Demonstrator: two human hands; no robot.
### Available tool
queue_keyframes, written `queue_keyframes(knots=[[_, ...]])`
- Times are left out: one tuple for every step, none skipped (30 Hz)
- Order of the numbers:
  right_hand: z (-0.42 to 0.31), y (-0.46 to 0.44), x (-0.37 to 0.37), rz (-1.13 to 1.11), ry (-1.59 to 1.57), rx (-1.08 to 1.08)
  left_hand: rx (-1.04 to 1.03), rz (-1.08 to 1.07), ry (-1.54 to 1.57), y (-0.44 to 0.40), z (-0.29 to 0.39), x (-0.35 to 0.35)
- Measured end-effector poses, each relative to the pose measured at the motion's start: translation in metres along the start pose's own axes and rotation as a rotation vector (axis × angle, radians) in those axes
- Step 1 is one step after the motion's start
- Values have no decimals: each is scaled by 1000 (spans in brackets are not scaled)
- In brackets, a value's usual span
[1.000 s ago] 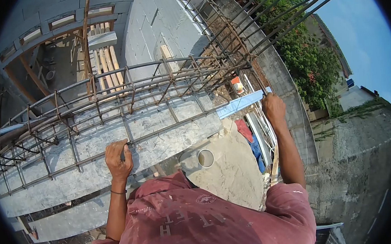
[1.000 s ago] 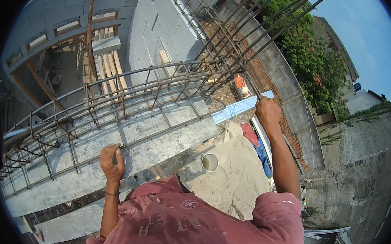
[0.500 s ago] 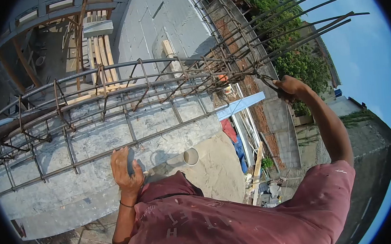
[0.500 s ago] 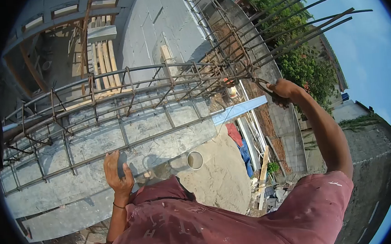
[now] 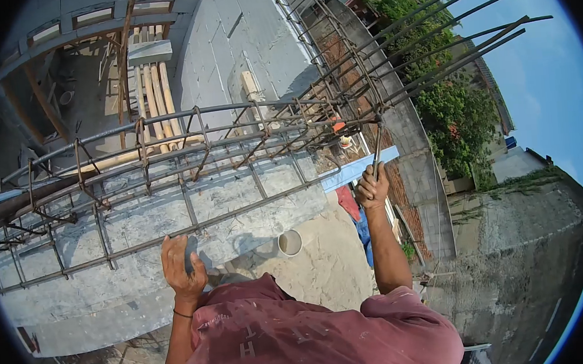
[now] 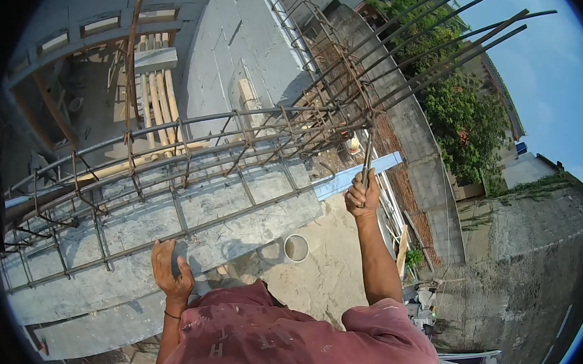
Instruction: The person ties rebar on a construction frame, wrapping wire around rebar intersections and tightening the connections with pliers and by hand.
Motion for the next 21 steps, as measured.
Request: queue_keyframes(knots=[[1,0,1,14,61,11,12,6,-28,1,0,-1],[-1,4,0,37,120,28,24,4,-53,2,-1,-2],[-4,10,-10,114,237,5,27,5,-35,1,0,-3],[-10,14,-17,306,434,-6,20,-4,-36,0,2,-1],[-15,17,-27,385,476,-17,17,-5,-33,-3,4,1],[-20,20,-33,460,519,-27,14,-3,-30,-5,7,0],[-34,26,-33,455,518,-21,8,2,-28,-5,7,-1],[-52,32,-33,397,595,-55,12,8,-36,-3,6,-1],[-56,32,-41,337,672,-90,18,14,-46,-2,6,-2],[-57,29,-46,331,668,-84,10,19,-47,-3,6,-2],[-64,29,-50,482,1034,-85,25,20,-39,-4,7,-2],[-63,32,-65,636,1401,-86,42,19,-29,-3,6,-2],[-50,34,-87,670,1616,85,35,17,-27,-2,5,-1],[-53,36,-87,671,1617,88,28,13,-24,-2,5,-1],[-57,38,-97,536,2031,368,25,10,-21,-2,5,-2],[-55,42,-107,356,2418,672,27,7,-17,-2,6,-2],[-56,45,-114,437,2656,722,16,-1,-22,-3,7,-1],[-58,44,-123,442,2660,719,5,-5,-27,-5,8,-2],[-62,40,-129,570,2755,638,7,-4,-23,-5,8,-4],[-67,38,-131,705,2843,544,4,-5,-29,-3,8,-4],[-74,35,-127,574,2854,482,2,-6,-36,-3,7,-5]])
Point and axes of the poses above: each hand's wrist, its own y-axis away from the middle knuckle, its own x-axis out of the back of the hand, z = x × y, the point moved 2 cm from there along -y, towards the middle knuckle, and after that the axes turned 15 degrees about -y, right-handed, at the moved point
